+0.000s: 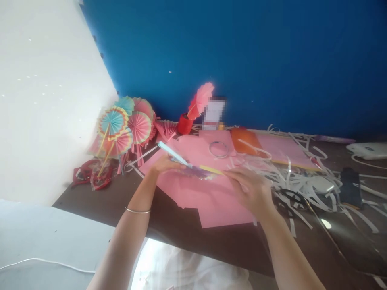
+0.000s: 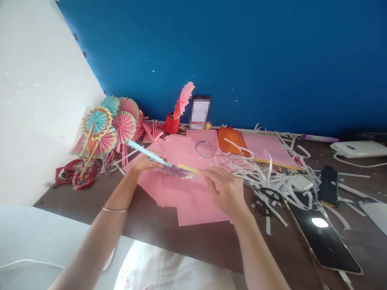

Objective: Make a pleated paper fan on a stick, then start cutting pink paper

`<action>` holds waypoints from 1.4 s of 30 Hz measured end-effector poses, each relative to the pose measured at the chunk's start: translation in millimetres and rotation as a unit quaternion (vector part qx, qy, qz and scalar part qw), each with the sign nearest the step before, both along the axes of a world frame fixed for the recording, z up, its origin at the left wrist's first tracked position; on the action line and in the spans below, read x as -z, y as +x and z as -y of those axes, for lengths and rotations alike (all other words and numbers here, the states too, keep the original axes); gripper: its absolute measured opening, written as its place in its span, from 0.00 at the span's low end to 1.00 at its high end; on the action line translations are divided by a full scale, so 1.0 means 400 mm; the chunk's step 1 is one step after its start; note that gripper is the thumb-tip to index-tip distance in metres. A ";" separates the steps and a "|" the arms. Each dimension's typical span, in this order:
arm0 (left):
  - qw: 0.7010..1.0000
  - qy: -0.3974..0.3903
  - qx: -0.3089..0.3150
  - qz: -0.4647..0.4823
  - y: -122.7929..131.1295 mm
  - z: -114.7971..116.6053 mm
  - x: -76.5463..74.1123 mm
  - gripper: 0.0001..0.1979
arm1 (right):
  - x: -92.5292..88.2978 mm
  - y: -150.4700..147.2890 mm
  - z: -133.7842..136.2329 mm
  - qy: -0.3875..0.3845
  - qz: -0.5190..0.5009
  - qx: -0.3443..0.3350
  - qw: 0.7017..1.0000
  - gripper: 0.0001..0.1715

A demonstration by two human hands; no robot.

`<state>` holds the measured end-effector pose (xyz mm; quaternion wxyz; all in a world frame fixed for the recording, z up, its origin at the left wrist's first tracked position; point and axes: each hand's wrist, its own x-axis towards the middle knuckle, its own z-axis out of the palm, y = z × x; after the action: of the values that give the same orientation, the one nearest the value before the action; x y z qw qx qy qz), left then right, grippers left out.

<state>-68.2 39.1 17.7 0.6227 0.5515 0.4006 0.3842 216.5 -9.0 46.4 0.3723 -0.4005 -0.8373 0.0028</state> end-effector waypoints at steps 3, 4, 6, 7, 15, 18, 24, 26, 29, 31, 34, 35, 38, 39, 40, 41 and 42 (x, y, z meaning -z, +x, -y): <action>0.999 0.015 0.021 -0.024 -0.005 0.003 -0.008 0.16 | -0.005 -0.005 0.005 0.033 0.043 0.006 0.998 0.15; 0.999 0.023 0.028 -0.029 -0.006 0.003 -0.010 0.15 | -0.007 -0.005 0.007 0.042 0.048 0.007 0.998 0.15; 0.997 0.041 0.046 -0.035 -0.007 0.003 -0.012 0.13 | -0.013 -0.006 0.010 0.057 0.051 0.008 0.997 0.16; 0.997 0.049 0.056 -0.038 -0.007 0.002 -0.012 0.12 | -0.017 -0.006 0.012 0.060 0.052 0.009 0.997 0.16; 0.992 0.080 0.101 -0.014 0.005 -0.004 -0.016 0.15 | -0.054 -0.022 0.005 0.069 0.085 -0.014 0.994 0.15; 0.992 0.079 0.103 -0.004 0.006 -0.005 -0.012 0.14 | -0.062 -0.026 0.001 0.065 0.100 -0.013 0.993 0.15; 0.993 0.071 0.094 0.003 0.006 -0.004 -0.008 0.18 | -0.057 -0.023 -0.003 0.051 0.093 -0.016 0.994 0.15; 0.994 0.067 0.089 0.008 0.007 -0.003 -0.010 0.18 | -0.055 -0.023 -0.003 0.047 0.087 -0.023 0.995 0.15; 0.994 0.065 0.083 0.005 0.007 0.000 -0.015 0.18 | -0.053 -0.024 -0.002 0.039 0.085 -0.027 0.995 0.15; 0.995 0.061 0.081 0.002 0.007 0.003 -0.018 0.18 | -0.050 -0.024 -0.002 0.035 0.087 -0.027 0.995 0.15; 0.996 0.059 0.071 -0.001 0.008 0.006 -0.020 0.16 | -0.047 -0.024 -0.003 0.034 0.090 -0.027 0.995 0.14; 0.996 0.060 0.069 -0.001 0.008 0.006 -0.020 0.15 | -0.046 -0.024 -0.003 0.035 0.091 -0.026 0.995 0.14; 0.996 0.054 0.065 0.003 0.006 0.003 -0.015 0.14 | -0.041 -0.025 -0.005 0.037 0.091 -0.022 0.995 0.14; 0.997 0.047 0.061 0.006 0.006 0.002 -0.012 0.14 | -0.038 -0.025 -0.007 0.037 0.089 -0.021 0.995 0.14; 0.998 0.036 0.054 0.011 0.005 0.001 -0.008 0.15 | -0.035 -0.026 -0.008 0.037 0.088 -0.022 0.995 0.14; 0.999 0.025 0.045 0.017 0.003 0.000 -0.004 0.15 | -0.031 -0.026 -0.010 0.037 0.086 -0.024 0.995 0.14; 0.999 0.013 0.038 0.023 0.002 -0.001 0.000 0.15 | -0.027 -0.026 -0.013 0.035 0.083 -0.026 0.996 0.14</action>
<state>-67.3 39.6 17.6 0.6389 0.5654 0.3593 0.3782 205.9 -3.8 57.2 0.3150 -0.3641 -0.8750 -0.0503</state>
